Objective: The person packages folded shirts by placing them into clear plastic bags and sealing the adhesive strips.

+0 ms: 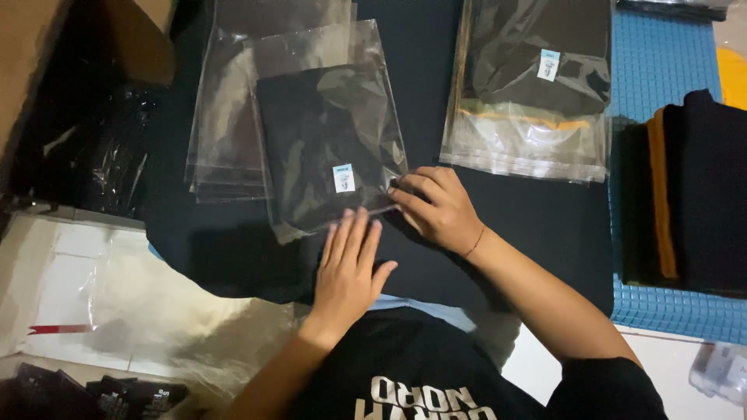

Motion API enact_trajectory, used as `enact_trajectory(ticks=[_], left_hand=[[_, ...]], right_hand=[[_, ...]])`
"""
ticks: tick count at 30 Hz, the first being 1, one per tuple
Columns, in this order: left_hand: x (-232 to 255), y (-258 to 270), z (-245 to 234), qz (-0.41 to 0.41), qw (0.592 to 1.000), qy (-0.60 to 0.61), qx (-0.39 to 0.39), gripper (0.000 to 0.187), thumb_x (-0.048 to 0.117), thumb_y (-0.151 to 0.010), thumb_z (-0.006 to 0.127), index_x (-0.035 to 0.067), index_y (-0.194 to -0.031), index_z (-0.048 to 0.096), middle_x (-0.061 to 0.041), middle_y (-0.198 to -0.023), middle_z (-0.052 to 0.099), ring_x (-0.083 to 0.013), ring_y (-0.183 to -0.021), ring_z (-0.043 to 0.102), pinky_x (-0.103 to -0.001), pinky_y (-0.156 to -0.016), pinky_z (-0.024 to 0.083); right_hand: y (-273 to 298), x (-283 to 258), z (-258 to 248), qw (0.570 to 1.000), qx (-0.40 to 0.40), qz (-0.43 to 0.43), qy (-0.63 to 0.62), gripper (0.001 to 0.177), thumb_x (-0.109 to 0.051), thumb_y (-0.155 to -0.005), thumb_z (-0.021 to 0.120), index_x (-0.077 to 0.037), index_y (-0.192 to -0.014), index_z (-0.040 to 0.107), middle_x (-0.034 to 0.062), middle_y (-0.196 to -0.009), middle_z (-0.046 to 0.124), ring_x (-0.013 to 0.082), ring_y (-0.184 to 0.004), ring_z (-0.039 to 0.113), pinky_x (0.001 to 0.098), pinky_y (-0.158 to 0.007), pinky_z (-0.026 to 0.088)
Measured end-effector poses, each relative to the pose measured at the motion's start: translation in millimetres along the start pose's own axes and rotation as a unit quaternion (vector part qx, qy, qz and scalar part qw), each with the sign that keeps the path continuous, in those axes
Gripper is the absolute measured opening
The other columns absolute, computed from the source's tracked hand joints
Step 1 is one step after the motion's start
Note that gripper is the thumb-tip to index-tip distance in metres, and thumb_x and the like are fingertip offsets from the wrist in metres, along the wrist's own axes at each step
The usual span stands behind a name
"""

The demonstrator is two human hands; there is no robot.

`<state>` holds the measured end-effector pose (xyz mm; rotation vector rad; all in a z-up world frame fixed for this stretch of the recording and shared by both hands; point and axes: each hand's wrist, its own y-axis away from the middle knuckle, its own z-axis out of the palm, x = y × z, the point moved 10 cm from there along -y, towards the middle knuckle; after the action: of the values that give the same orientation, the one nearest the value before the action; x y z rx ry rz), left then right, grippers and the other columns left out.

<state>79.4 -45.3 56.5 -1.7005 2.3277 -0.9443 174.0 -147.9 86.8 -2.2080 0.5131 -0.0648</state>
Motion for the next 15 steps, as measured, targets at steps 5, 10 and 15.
enact_trajectory(ticks=[5, 10, 15], left_hand=[[-18, 3, 29, -0.055, 0.993, -0.054, -0.092, 0.084, 0.059, -0.095, 0.061, 0.001, -0.154, 0.045, -0.034, -0.158, 0.037, -0.0537, -0.145, 0.036, -0.07, -0.118, 0.016], [-26, -8, 36, -0.071, 0.988, -0.059, -0.122, 0.082, 0.061, -0.097, 0.057, 0.001, -0.152, 0.048, -0.035, -0.159, 0.036, -0.0543, -0.145, 0.035, -0.073, -0.114, 0.017], [-43, -22, 48, -0.087, 0.986, -0.045, -0.133, 0.083, 0.058, -0.097, 0.057, 0.001, -0.156, 0.042, -0.035, -0.162, 0.032, -0.056, -0.147, 0.032, -0.078, -0.111, 0.017]], right_hand=[[-1, -6, 2, 0.998, 0.003, -0.028, -0.061, 0.014, -0.012, -0.095, 0.071, -0.01, -0.107, 0.079, 0.0145, -0.115, 0.076, 0.0382, -0.109, 0.07, 0.0487, -0.091, 0.054], [7, -10, 4, 0.995, -0.003, -0.032, -0.092, 0.016, -0.006, -0.095, 0.069, -0.004, -0.108, 0.078, 0.0156, -0.115, 0.077, 0.0392, -0.108, 0.072, 0.0482, -0.092, 0.056], [1, -10, -3, 0.995, 0.003, -0.012, -0.098, 0.016, -0.005, -0.093, 0.073, -0.004, -0.108, 0.079, 0.0145, -0.112, 0.078, 0.0379, -0.106, 0.073, 0.0475, -0.09, 0.057]])
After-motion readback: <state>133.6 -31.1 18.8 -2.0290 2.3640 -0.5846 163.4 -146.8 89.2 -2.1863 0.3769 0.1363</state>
